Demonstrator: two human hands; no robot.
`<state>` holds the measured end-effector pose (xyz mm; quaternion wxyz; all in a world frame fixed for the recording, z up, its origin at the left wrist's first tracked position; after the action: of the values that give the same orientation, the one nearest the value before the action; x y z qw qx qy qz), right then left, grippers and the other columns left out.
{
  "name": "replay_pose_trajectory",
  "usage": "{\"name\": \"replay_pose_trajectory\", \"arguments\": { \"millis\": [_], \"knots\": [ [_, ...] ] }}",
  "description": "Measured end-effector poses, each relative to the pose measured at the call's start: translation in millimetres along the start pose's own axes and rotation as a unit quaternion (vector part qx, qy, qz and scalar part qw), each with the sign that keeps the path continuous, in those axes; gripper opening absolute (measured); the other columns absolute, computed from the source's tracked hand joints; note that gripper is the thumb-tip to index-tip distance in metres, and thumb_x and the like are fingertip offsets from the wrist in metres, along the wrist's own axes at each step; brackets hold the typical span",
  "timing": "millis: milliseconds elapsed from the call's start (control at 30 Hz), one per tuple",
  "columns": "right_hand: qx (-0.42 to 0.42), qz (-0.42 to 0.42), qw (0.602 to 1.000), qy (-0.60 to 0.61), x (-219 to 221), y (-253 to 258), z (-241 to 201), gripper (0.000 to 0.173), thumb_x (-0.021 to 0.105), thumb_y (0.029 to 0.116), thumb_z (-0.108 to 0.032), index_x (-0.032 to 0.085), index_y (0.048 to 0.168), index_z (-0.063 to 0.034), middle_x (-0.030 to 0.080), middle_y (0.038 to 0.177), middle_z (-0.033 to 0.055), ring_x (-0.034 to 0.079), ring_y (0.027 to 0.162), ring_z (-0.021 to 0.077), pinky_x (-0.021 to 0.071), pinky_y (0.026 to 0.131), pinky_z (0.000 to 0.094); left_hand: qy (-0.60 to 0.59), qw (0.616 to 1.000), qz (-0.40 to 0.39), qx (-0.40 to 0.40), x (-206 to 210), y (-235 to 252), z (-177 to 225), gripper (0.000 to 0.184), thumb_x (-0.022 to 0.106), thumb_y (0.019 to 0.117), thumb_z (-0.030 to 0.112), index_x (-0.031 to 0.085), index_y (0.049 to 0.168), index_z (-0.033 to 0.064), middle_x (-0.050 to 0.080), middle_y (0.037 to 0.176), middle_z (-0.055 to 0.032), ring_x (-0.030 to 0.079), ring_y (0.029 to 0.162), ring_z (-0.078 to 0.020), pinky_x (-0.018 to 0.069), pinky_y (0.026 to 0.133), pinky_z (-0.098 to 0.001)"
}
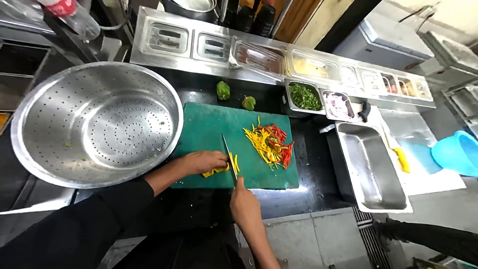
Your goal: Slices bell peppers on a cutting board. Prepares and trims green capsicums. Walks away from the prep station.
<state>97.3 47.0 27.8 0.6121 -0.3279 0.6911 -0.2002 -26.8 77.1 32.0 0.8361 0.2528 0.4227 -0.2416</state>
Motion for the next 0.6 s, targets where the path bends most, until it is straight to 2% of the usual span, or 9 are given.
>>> {"name": "replay_pose_trajectory", "arguments": {
  "millis": [100, 233, 333, 433, 533, 600],
  "knots": [
    [0.005, 0.005, 1.000, -0.005, 2.9, 10.7, -3.5, 0.040, 0.035, 0.1100, -0.022, 0.042, 0.149, -0.0130, 0.070, 0.114, 0.0177, 0.070, 0.107, 0.0354, 0.0553, 0.088, 0.0528, -0.013, 1.000, -0.013, -0.014, 1.3, -1.1, 0.1, 0.019, 0.060, 0.0963, -0.006, 0.075, 0.107, 0.0015, 0.070, 0.120, -0.0142, 0.065, 0.120, -0.0290, 0.0520, 0.104, -0.0395],
    [-0.002, 0.000, 1.000, -0.002, -1.1, -0.6, -4.2, 0.041, 0.036, 0.1103, -0.023, 0.041, 0.150, -0.0136, 0.071, 0.112, 0.0175, 0.071, 0.105, 0.0355, 0.0556, 0.086, 0.0528, 0.008, 1.000, 0.016, 0.008, -3.9, -2.0, 4.3, 0.017, 0.064, 0.0925, -0.006, 0.076, 0.099, 0.0036, 0.073, 0.110, -0.0112, 0.069, 0.110, -0.0256, 0.0555, 0.098, -0.0377],
    [0.007, 0.006, 1.000, 0.000, 6.9, 10.2, -6.5, 0.039, 0.036, 0.1102, -0.021, 0.042, 0.148, -0.0122, 0.071, 0.112, 0.0180, 0.070, 0.106, 0.0355, 0.0553, 0.087, 0.0527, -0.016, 1.000, 0.005, 0.000, -0.9, -2.5, 2.1, 0.019, 0.061, 0.0951, -0.007, 0.076, 0.102, 0.0019, 0.072, 0.115, -0.0134, 0.067, 0.115, -0.0279, 0.0530, 0.103, -0.0380],
    [0.007, -0.003, 1.000, 0.000, 3.2, -1.7, -3.6, 0.042, 0.036, 0.1109, -0.024, 0.040, 0.151, -0.0137, 0.071, 0.112, 0.0183, 0.070, 0.107, 0.0364, 0.0548, 0.088, 0.0541, -0.025, 1.000, 0.001, 0.007, -1.5, -4.3, 5.2, 0.019, 0.060, 0.0955, -0.006, 0.076, 0.102, 0.0014, 0.072, 0.116, -0.0140, 0.067, 0.115, -0.0282, 0.0539, 0.101, -0.0388],
    [0.013, 0.001, 1.000, 0.001, 7.7, 3.7, -2.9, 0.040, 0.035, 0.1106, -0.023, 0.042, 0.148, -0.0130, 0.071, 0.112, 0.0175, 0.070, 0.106, 0.0355, 0.0553, 0.087, 0.0529, -0.038, 0.999, -0.022, -0.017, 0.2, -6.9, -1.5, 0.025, 0.058, 0.0964, -0.008, 0.076, 0.110, 0.0028, 0.070, 0.125, -0.0138, 0.064, 0.122, -0.0284, 0.0517, 0.105, -0.0396],
    [0.019, 0.005, 1.000, 0.002, 8.2, 6.6, -5.4, 0.039, 0.036, 0.1106, -0.023, 0.041, 0.148, -0.0138, 0.070, 0.112, 0.0178, 0.070, 0.107, 0.0358, 0.0553, 0.087, 0.0529, -0.043, 0.998, -0.040, -0.031, 3.0, -7.0, -1.9, 0.026, 0.056, 0.0975, -0.007, 0.076, 0.111, 0.0030, 0.069, 0.126, -0.0138, 0.063, 0.124, -0.0287, 0.0508, 0.106, -0.0403]
  ]
}}
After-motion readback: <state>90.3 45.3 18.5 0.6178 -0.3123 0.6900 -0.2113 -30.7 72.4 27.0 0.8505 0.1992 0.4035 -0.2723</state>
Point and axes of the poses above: each hand's wrist, its own y-axis towards the middle knuckle, its own x-axis out of the palm, z = x × y, the point moved 10 cm from there along y, towards the middle knuckle
